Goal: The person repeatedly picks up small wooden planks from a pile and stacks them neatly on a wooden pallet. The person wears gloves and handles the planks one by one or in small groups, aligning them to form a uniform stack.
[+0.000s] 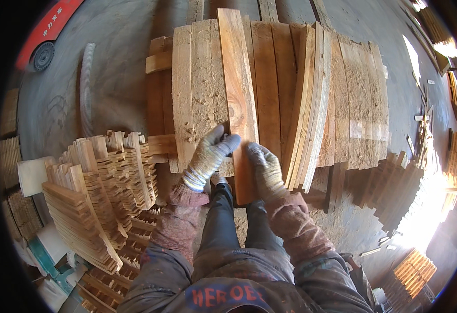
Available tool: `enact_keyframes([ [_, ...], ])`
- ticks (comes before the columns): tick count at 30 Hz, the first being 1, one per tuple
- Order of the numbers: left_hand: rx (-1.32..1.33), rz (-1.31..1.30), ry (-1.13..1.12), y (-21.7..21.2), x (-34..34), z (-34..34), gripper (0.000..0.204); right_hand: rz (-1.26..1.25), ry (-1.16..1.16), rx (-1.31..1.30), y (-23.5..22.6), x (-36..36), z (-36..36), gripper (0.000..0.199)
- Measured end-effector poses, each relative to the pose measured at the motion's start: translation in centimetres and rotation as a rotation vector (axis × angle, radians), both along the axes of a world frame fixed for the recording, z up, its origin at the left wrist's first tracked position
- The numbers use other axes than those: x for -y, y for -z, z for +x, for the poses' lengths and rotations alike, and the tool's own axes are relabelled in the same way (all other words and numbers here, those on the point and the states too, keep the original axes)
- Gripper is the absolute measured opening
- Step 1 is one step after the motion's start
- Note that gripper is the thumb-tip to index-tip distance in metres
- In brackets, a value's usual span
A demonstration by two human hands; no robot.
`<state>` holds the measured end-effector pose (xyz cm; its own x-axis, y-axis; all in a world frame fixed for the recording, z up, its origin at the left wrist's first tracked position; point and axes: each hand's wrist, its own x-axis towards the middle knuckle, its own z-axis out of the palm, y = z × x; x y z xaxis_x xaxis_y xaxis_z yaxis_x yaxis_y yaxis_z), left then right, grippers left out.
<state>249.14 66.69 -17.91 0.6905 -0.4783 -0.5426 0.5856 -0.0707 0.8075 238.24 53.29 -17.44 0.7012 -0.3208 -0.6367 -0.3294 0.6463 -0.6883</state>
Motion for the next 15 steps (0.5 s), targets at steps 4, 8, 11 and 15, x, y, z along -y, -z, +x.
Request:
enact_keyframes([
  [4, 0.649, 0.523, -0.216, 4.5, -4.4, 5.0, 0.057, -0.144, -0.044, -0.336, -1.8, 9.2, -1.8, 0.059],
  [8, 0.669, 0.997, -0.189, 10.3, -10.6, 11.1, 0.079, -0.428, 0.401, 0.026, -6.3, 30.2, -7.9, 0.054],
  [11, 0.364, 0.715, -0.196, 13.7, -11.7, 11.9, 0.075, -0.587, 0.649, 0.094, -11.4, 41.9, -8.9, 0.043],
  [15, 0.346, 0.37, -0.402, 10.7, -10.6, 10.4, 0.053, -0.672, 0.459, 0.013, -10.8, 36.0, -6.0, 0.029],
])
